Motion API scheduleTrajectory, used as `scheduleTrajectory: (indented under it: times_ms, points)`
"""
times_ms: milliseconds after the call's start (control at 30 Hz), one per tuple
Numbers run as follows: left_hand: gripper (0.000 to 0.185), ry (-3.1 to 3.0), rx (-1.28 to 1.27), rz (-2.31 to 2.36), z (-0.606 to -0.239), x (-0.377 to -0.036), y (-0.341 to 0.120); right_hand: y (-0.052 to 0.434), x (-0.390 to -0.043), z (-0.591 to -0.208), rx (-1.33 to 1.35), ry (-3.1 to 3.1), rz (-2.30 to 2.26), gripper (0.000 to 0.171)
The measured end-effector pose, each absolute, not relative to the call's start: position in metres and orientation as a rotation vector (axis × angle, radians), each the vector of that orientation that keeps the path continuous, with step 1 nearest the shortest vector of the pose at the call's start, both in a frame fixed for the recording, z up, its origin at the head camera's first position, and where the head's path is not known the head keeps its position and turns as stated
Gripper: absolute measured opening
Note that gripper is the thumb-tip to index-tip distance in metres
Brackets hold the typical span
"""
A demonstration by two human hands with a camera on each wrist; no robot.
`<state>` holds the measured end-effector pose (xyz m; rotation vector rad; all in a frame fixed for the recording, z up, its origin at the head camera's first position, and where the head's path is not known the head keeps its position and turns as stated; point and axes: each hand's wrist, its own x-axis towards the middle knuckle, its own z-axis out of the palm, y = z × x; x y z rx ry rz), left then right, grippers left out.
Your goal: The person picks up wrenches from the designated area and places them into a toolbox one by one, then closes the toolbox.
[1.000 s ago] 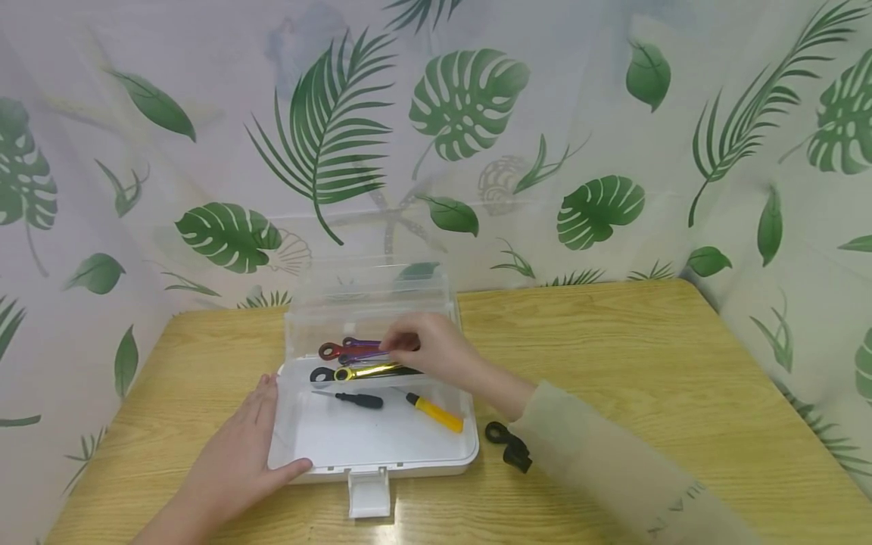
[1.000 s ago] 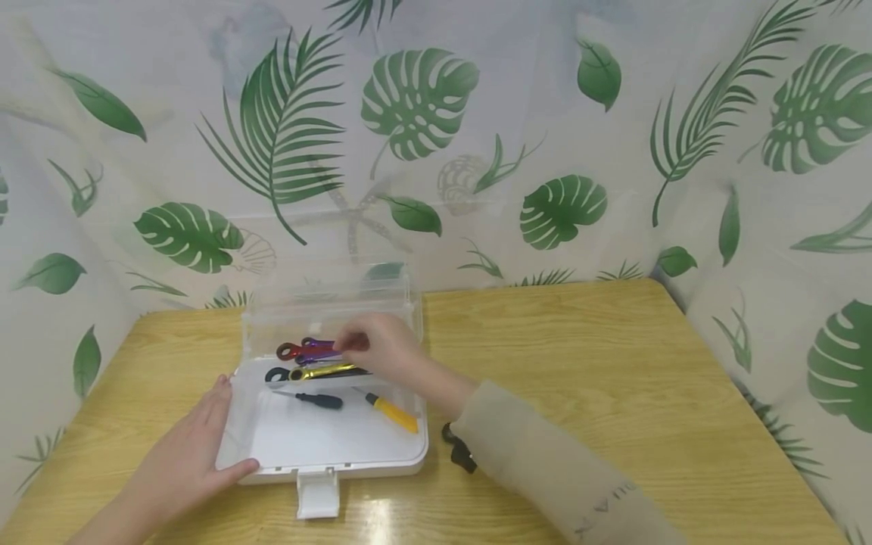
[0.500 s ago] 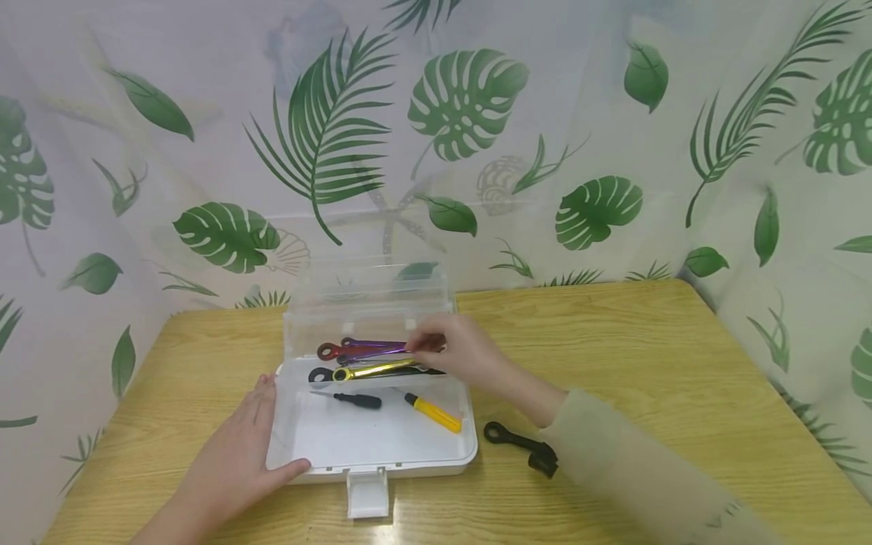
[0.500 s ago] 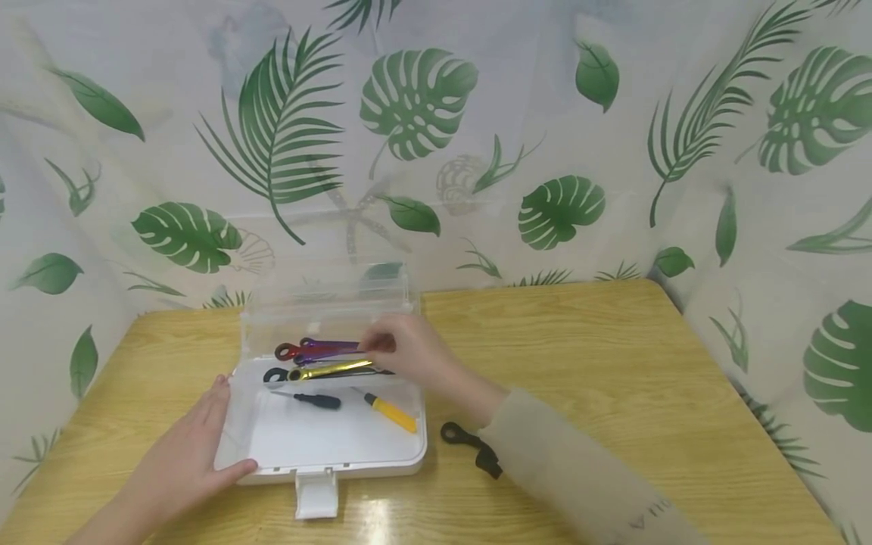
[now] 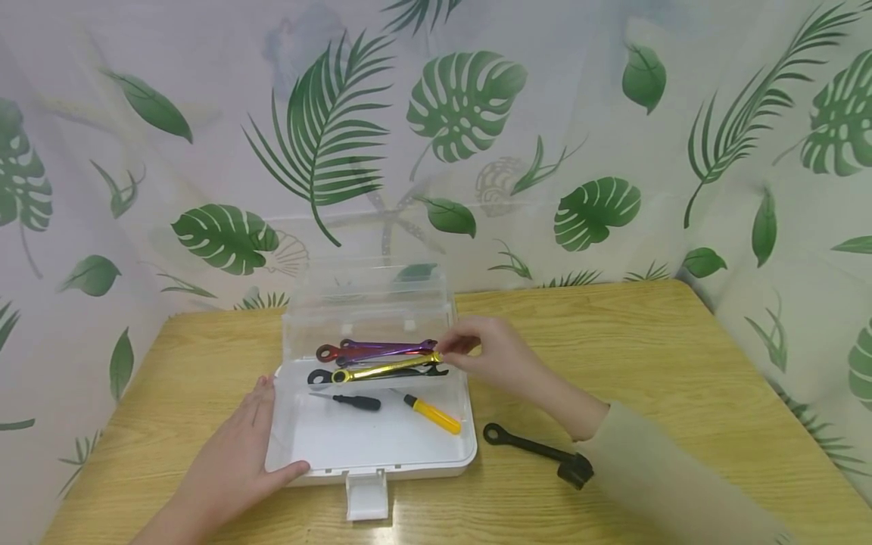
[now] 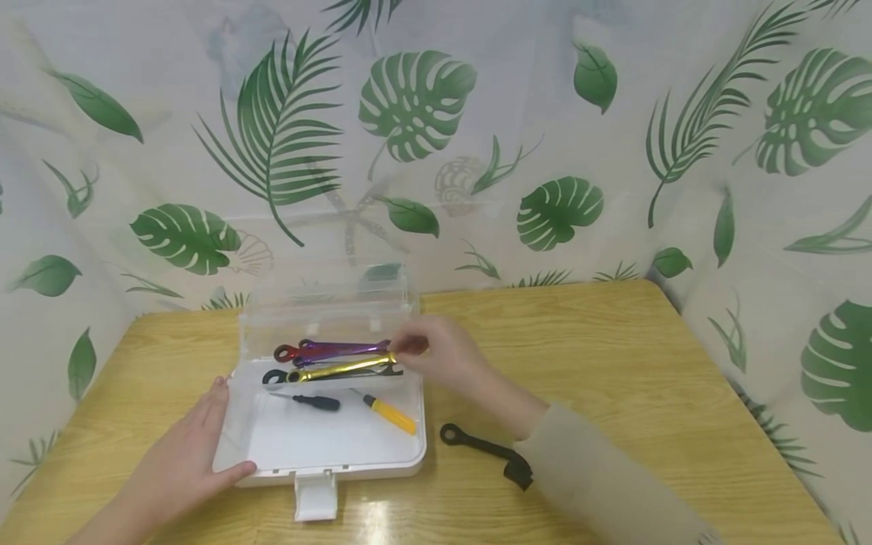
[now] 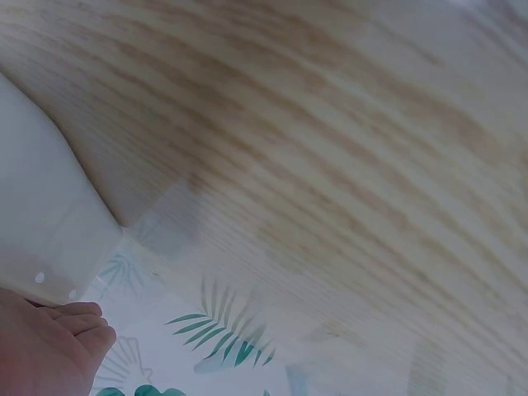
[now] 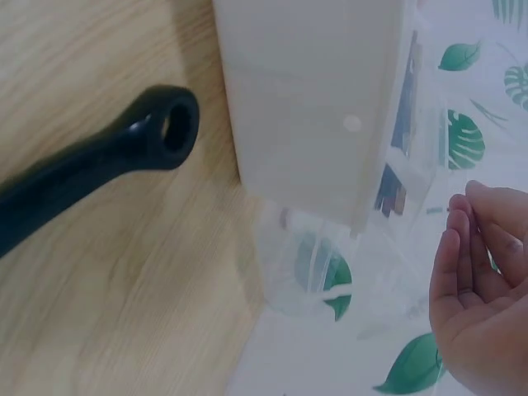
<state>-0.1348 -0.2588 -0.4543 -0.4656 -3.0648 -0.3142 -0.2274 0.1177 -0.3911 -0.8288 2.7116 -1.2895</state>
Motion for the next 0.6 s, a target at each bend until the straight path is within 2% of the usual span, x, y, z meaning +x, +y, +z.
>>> scheduleTrajectory:
  times_ms: [600]
  points:
    - [0.124, -3.054, -0.475, -0.282, -0.455, -0.135, -0.259, 0.173, -0.211, -0.401, -0.755, 2.812, -1.250, 0.011]
